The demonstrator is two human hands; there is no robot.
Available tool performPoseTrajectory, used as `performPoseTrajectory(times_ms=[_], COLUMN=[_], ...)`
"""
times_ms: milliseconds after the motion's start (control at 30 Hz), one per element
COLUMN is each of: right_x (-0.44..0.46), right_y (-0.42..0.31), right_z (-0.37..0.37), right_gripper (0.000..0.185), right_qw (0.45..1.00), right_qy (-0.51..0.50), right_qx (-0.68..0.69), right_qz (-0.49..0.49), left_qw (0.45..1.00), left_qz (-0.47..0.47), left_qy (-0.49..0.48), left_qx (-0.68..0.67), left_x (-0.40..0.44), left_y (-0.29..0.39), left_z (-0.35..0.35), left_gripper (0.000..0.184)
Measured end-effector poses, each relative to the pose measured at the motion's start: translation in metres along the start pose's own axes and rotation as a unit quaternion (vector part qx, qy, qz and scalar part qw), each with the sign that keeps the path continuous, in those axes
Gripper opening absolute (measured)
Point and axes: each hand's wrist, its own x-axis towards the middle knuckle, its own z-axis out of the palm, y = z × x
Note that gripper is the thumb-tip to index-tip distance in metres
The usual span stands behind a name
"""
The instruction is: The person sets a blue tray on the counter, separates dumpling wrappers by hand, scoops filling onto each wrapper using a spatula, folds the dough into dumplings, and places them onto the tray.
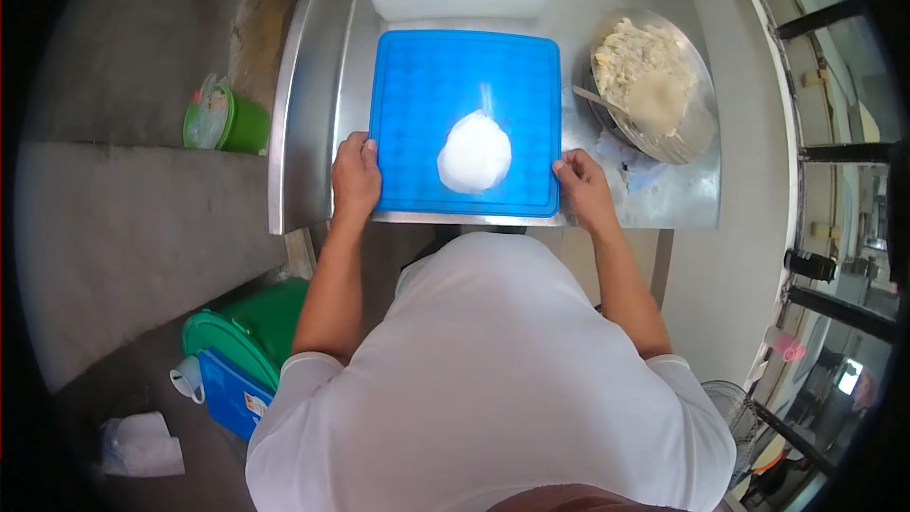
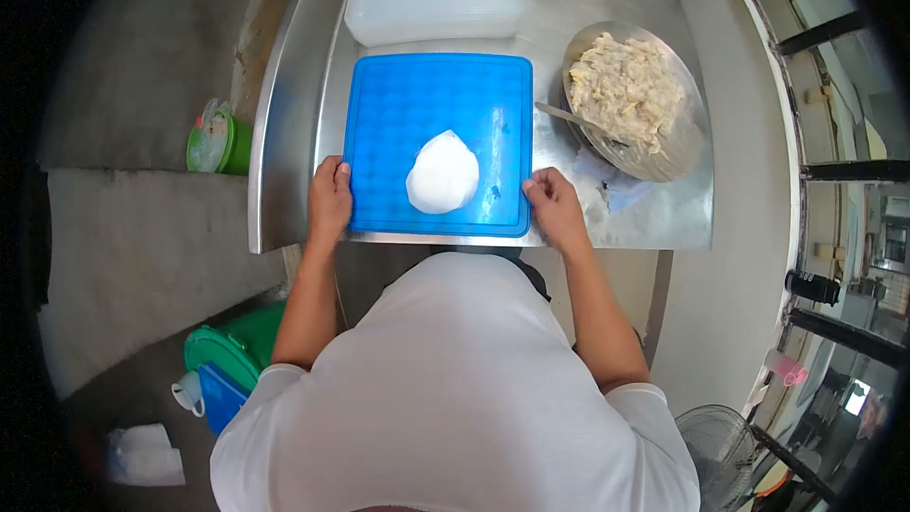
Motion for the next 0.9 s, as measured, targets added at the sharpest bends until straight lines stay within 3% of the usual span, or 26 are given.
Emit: performPoseTrajectory(times_ms=[67,133,200,233,300,367,667,700,733,767,833,867,900], right_x=[0.025,0.074,0.118,0.137,0.165,0.175,0.171,0.171,0.195,0.211,0.213,0.197,0.177], right_y=[-0.006,0.001,-0.008,-0.012,-0.02,-0.021,-0.039,-0.047,-0.007,0.009,0.016,0.001,-0.002], right_z=[-0.007,0.0,0.014,0.017,0.022,0.027,0.03,0.028,0.028,0.024,0.025,0.025,0.029], right_gripper=[0.031,0.038,0.041,0.041,0.04,0.038,0.034,0.034,0.037,0.041,0.039,0.038,0.043], right_qw=[0.998,0.989,0.958,0.957,0.966,0.973,0.988,0.984,0.955,0.945,0.94,0.964,0.967], right_qy=[-0.018,0.063,0.179,0.18,0.18,0.18,0.155,0.179,0.216,0.173,0.152,0.15,0.165], right_qx=[0.06,-0.031,-0.097,-0.097,-0.064,-0.039,0.021,0.004,-0.162,-0.249,-0.252,-0.183,-0.12], right_qz=[0.029,-0.129,-0.204,-0.204,-0.176,-0.141,-0.01,-0.007,-0.124,-0.126,-0.174,-0.123,-0.152], left_qw=[0.999,0.999,0.998,0.996,0.992,0.933,0.911,0.917,0.923,0.951,0.979,0.984,0.988], left_qz=[-0.025,0.02,0.004,-0.05,-0.105,-0.208,-0.203,-0.196,-0.181,-0.144,-0.103,-0.106,-0.095], left_qy=[-0.039,0.022,0.034,0.009,-0.014,-0.016,-0.013,-0.022,-0.025,-0.004,0.024,0.025,0.024], left_qx=[0.014,-0.019,-0.062,-0.066,-0.072,-0.292,-0.359,-0.346,-0.34,-0.272,-0.175,-0.141,-0.117], left_x=[0.019,0.059,0.104,0.131,0.169,0.184,0.184,0.188,0.199,0.204,0.193,0.182,0.179], left_y=[0.009,0.018,0.041,0.043,0.038,0.028,0.024,0.008,-0.012,-0.021,0.003,0.019,0.019], left_z=[-0.009,-0.002,0.003,0.011,0.033,0.055,0.058,0.066,0.079,0.085,0.076,0.064,0.062], left_gripper=[0.031,0.036,0.04,0.039,0.038,0.037,0.029,0.03,0.031,0.033,0.035,0.036,0.035])
